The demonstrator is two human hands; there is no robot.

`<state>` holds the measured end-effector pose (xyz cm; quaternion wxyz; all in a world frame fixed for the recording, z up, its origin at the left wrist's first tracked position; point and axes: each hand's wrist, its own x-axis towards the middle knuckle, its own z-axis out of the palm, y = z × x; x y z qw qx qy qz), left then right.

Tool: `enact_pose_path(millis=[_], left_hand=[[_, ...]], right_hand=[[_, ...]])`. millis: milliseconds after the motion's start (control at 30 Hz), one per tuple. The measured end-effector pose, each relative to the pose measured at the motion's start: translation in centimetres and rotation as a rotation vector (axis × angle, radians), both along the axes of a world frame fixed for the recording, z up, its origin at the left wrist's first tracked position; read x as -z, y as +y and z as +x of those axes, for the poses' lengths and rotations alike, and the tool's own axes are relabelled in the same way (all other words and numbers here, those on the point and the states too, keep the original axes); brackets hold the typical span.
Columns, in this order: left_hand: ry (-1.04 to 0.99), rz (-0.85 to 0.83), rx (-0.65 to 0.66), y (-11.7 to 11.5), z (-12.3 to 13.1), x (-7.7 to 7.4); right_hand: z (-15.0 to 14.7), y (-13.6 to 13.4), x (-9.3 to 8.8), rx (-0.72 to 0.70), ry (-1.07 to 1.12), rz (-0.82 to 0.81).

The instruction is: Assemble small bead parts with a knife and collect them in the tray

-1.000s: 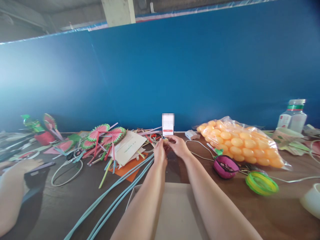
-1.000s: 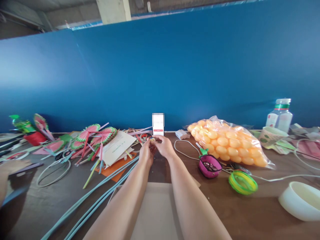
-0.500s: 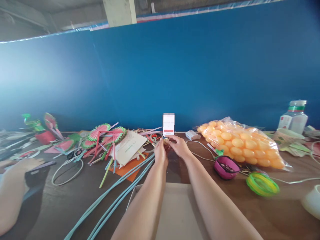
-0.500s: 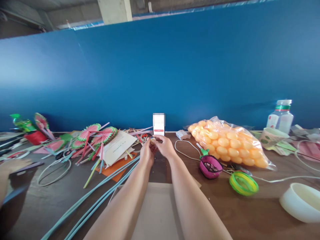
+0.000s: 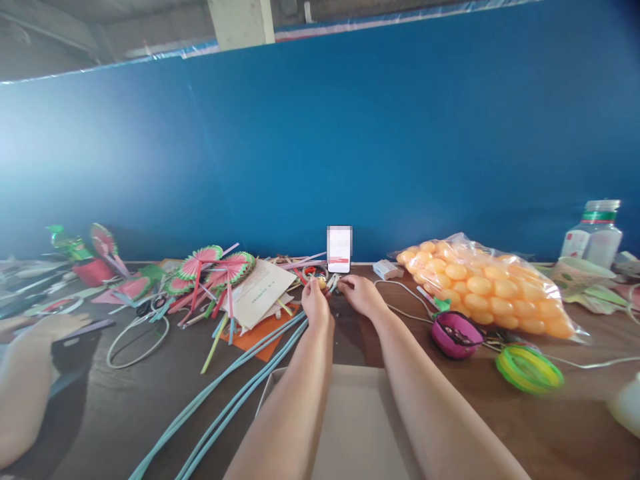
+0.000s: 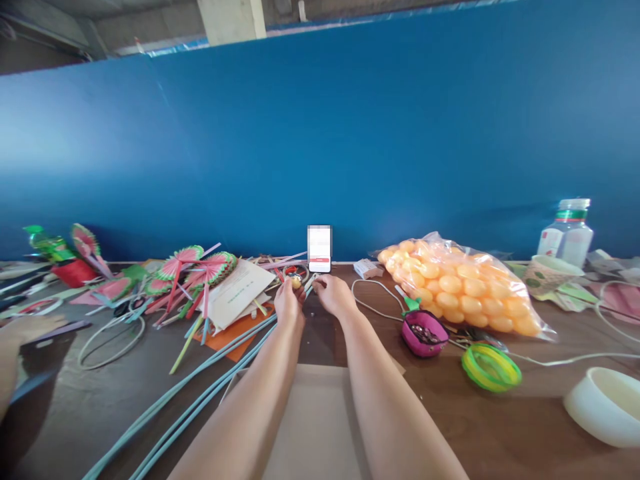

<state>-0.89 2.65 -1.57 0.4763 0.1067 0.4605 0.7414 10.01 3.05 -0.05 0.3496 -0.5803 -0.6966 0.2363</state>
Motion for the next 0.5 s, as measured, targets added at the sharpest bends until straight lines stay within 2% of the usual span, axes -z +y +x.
enact_pose_path(millis=[167,367,433,500], left_hand=[[-0.031,-0.034,-0.031,0.1,-0.1,-0.2],[-0.039,-0.037,-0.023,-0.2,-0.1,-0.4],[-0.018,-0.044,-0.016,0.0,-0.2,-0.1],[0.005,-0.043,-0.007,0.2,-0.2,0.2]], right_hand=[[0.7,0.4,0.1,0.010,-0.082,-0.075],[0.5,-0.2,-0.1,-0.273,-0.137,-0.264],[0.1,-0.5,-0.1,-0.300,-0.221,-0.308],[-0.3,-0.6,0.0,-0.255,-0.324,-0.302]])
